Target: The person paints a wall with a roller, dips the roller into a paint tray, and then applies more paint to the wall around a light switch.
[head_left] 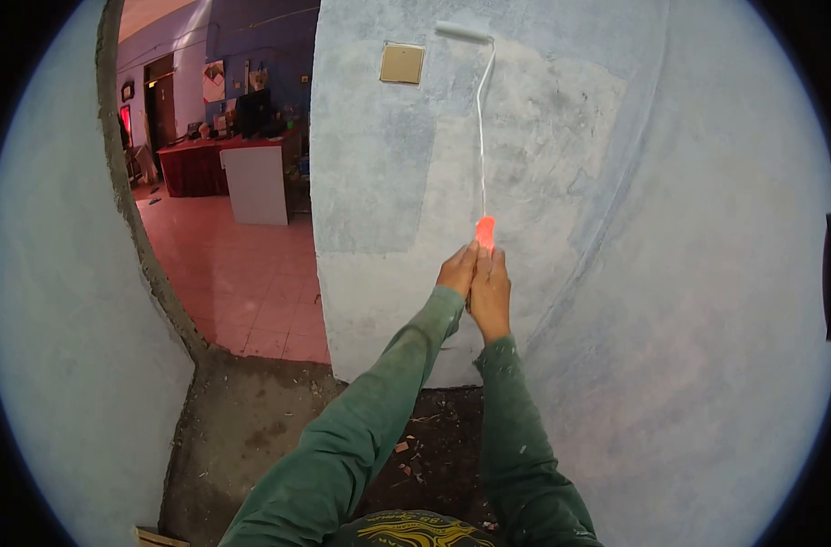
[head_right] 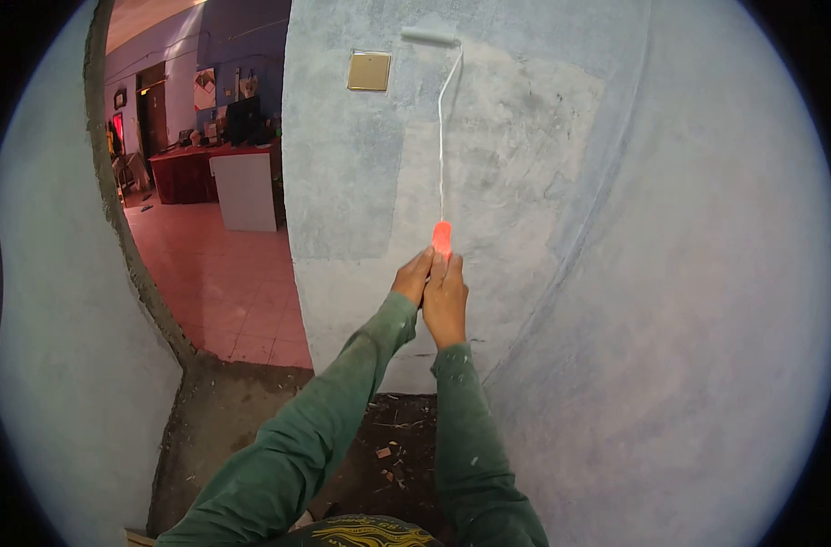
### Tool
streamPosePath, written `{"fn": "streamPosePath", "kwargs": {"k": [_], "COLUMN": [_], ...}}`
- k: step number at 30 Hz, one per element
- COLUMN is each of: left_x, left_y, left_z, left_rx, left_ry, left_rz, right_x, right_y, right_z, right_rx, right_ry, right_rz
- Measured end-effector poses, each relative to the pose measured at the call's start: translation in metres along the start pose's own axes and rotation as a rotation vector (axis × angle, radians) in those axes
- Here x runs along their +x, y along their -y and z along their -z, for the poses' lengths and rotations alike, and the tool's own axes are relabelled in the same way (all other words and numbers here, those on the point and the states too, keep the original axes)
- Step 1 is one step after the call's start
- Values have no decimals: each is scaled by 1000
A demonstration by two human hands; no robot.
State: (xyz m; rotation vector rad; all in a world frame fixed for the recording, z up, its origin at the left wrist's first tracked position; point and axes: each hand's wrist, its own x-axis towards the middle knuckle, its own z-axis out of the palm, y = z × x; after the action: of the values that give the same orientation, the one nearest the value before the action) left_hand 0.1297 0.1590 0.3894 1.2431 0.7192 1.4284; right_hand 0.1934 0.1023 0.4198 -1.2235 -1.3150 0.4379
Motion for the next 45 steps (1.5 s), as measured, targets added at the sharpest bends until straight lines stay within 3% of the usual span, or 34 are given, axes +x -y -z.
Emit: {"fn": "streamPosePath", "kwargs": {"k": [6, 18, 21, 24, 27, 29, 33, 36, 41, 45], "left_x": [-29, 25, 23, 8, -17, -28, -37, -25, -1, 7], "left_y": [30, -92, -73, -34, 3, 21, 7, -27, -58, -40], "left_z": [6, -19, -20, -13, -5, -1, -6, -15, -28, -21], "left_rx": [-102, 11, 24, 3, -58, -38, -47, 9, -85, -79], "left_ry": [-50, 14, -15, -8, -27, -25, -26, 12, 3, 5], "left_rz": [96, 87, -8, 56, 100, 94, 123, 99, 74, 112], "right_x": [-30, 47, 41, 24, -9, -26, -25, -12, 21, 19], "right_y": [-27, 65, 50, 7, -10, -22, -19, 18, 35, 28], "right_z": [-6, 12, 11, 5, 6, 6, 8, 20, 24, 21], "right_rx": [39, 139, 98, -8, 14, 43, 98, 159, 106, 97], "right_ry": [-16, 84, 40, -12, 47, 33, -43, 48, 48, 62], "right_rz": [12, -77, 15, 59, -73, -47, 67, -78, -37, -80]}}
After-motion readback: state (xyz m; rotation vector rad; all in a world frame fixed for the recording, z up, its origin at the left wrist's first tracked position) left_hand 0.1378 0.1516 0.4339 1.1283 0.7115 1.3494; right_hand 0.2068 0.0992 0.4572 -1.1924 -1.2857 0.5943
